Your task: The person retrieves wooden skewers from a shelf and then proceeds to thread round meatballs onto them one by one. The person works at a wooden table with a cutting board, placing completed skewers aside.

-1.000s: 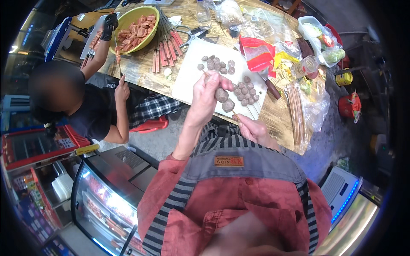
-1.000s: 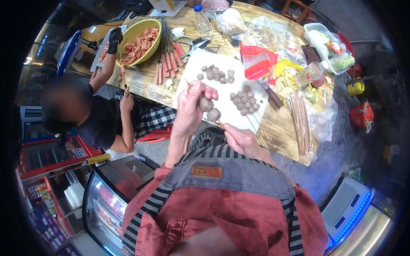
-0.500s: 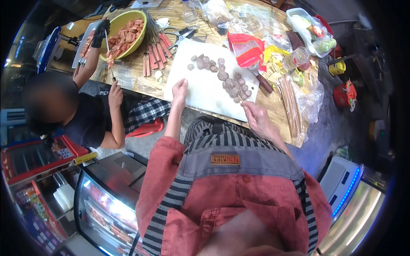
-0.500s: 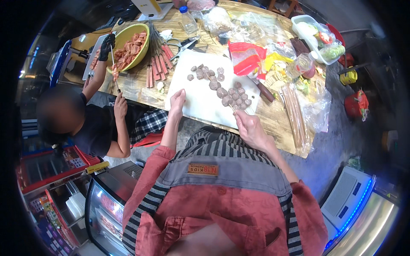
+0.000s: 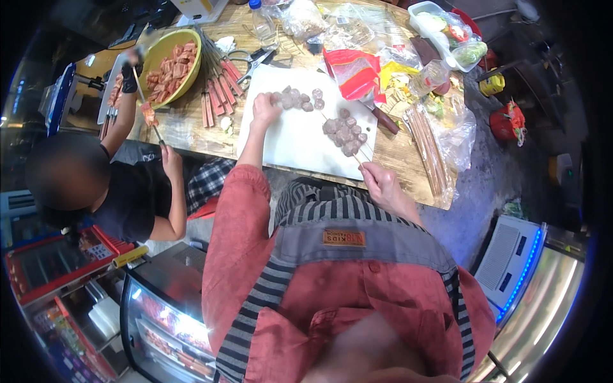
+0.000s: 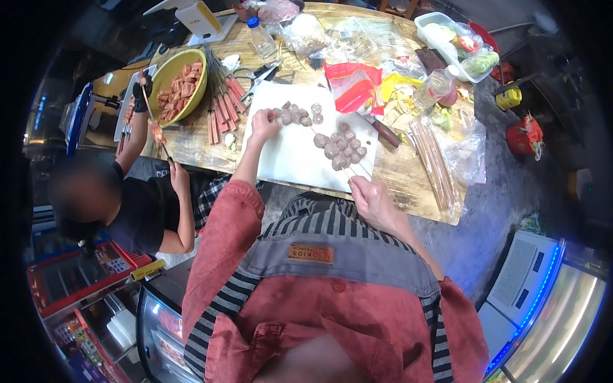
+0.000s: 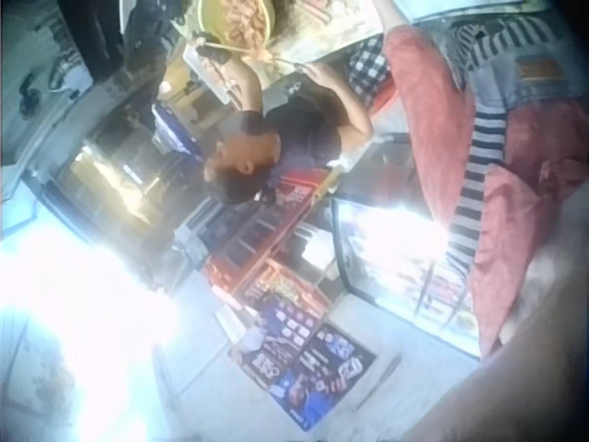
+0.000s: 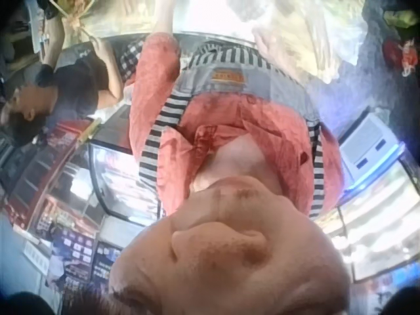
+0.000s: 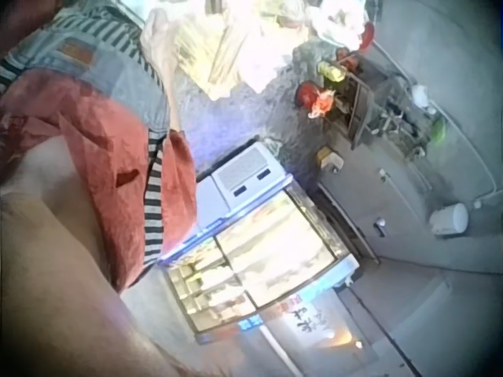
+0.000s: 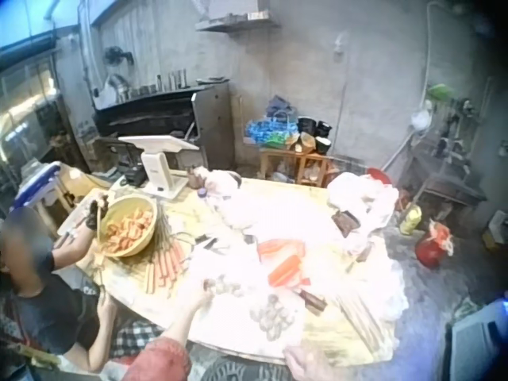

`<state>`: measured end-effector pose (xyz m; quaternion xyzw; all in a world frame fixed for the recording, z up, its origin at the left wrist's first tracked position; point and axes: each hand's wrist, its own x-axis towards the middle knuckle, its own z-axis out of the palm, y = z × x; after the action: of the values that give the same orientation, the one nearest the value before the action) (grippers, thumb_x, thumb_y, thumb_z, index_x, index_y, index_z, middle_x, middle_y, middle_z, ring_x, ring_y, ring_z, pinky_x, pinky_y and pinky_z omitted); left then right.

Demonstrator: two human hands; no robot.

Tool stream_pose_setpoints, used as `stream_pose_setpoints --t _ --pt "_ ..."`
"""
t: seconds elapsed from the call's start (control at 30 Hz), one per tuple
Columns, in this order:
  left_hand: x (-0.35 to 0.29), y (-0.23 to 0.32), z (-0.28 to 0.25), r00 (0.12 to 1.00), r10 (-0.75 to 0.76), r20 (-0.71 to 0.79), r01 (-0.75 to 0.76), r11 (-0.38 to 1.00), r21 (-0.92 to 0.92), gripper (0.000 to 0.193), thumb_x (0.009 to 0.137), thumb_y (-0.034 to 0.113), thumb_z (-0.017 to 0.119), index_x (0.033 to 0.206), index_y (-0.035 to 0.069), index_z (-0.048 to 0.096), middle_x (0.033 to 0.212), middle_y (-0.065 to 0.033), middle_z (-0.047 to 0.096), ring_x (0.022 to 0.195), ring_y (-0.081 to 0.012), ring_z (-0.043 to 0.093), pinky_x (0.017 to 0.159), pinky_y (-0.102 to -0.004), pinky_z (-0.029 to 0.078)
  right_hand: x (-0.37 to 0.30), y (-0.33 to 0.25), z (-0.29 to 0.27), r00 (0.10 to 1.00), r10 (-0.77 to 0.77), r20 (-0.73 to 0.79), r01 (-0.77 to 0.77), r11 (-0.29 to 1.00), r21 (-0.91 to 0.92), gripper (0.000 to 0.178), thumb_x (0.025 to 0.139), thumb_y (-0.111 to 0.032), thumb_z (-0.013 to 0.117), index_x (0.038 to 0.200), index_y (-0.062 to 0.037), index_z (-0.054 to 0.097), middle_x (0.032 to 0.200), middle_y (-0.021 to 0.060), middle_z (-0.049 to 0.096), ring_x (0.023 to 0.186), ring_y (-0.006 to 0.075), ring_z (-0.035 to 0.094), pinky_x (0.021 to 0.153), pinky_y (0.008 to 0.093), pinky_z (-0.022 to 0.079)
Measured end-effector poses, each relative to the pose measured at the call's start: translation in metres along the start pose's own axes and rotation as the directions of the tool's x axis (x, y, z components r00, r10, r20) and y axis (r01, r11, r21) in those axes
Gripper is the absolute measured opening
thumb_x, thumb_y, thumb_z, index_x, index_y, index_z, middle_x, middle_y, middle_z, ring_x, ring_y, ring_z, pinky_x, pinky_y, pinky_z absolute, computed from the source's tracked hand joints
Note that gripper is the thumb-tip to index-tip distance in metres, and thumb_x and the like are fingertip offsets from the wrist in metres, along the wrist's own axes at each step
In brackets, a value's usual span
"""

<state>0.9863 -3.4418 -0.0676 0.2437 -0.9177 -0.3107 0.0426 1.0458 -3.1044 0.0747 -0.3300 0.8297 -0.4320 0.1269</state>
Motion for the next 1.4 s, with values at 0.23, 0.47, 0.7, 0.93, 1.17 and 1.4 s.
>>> stream_pose_setpoints --t 0.23,0.47,0.7,0.93,1.17,1.4 --pt "-0.026 -0.001 -0.010 0.999 -0.050 0.000 0.049 0.993 0.106 0.025 0.059 0.014 0.066 0.079 0.004 0.054 0.081 -0.0168 0.051 0.087 -0.0298 0.049 0.078 -0.0346 0.041 -0.002 -0.003 0.009 0.997 -0.061 -0.038 0.063 0.997 0.053 0.008 0.081 -0.003 0.045 0.075 0.0013 0.049 0.051 0.0150 0.044 0.042 0.0244 0.045 0.042 0.0323 0.035" --pt "-0.057 -0.016 0.000 0.962 -0.241 0.126 0.265 0.730 -0.629 0.035 0.066 0.018 0.070 0.095 0.003 0.059 0.075 -0.0054 0.060 0.063 -0.0163 0.056 0.059 -0.0249 0.047 0.006 -0.012 0.013 0.995 -0.052 0.089 0.048 0.998 0.046 0.006 0.080 -0.003 0.046 0.075 -0.0001 0.049 0.051 0.0158 0.045 0.044 0.0276 0.048 0.043 0.0338 0.036" --pt "-0.108 0.058 -0.038 0.956 -0.085 0.280 0.260 -0.192 -0.947 0.041 0.080 0.012 0.055 0.113 -0.006 0.041 0.095 -0.0150 0.056 0.081 -0.0251 0.059 0.065 -0.0249 0.052 0.013 -0.015 0.014 0.985 -0.102 0.139 0.092 0.993 0.073 0.006 0.080 -0.003 0.046 0.075 -0.0002 0.047 0.051 0.0162 0.045 0.044 0.0296 0.048 0.042 0.0355 0.036" --pt "-0.116 0.068 -0.070 0.980 -0.052 0.193 0.189 -0.068 -0.980 0.037 0.080 0.011 0.054 0.109 -0.010 0.043 0.090 -0.0168 0.057 0.073 -0.0228 0.060 0.063 -0.0260 0.053 0.014 -0.020 0.010 0.976 -0.191 0.108 0.181 0.979 0.098 0.003 0.079 -0.003 0.047 0.077 -0.0005 0.048 0.051 0.0164 0.045 0.044 0.0305 0.047 0.042 0.0363 0.036" --pt "-0.123 0.074 -0.082 0.986 -0.068 0.151 0.153 0.018 -0.988 0.032 0.080 0.014 0.056 0.103 -0.007 0.050 0.084 -0.0131 0.059 0.066 -0.0176 0.060 0.058 -0.0248 0.052 0.017 -0.019 0.007 0.960 -0.248 0.129 0.238 0.967 0.089 0.003 0.078 -0.002 0.049 0.080 -0.0004 0.049 0.052 0.0165 0.046 0.044 0.0295 0.048 0.041 0.0353 0.036" --pt "-0.121 0.075 -0.087 0.986 0.015 0.168 0.167 0.082 -0.983 0.031 0.082 0.017 0.053 0.104 -0.005 0.051 0.077 -0.0073 0.057 0.059 -0.0120 0.054 0.056 -0.0230 0.047 0.016 -0.022 0.003 0.959 -0.269 0.093 0.258 0.959 0.117 0.005 0.077 -0.001 0.050 0.082 -0.0004 0.050 0.052 0.0151 0.047 0.044 0.0286 0.049 0.041 0.0344 0.036"
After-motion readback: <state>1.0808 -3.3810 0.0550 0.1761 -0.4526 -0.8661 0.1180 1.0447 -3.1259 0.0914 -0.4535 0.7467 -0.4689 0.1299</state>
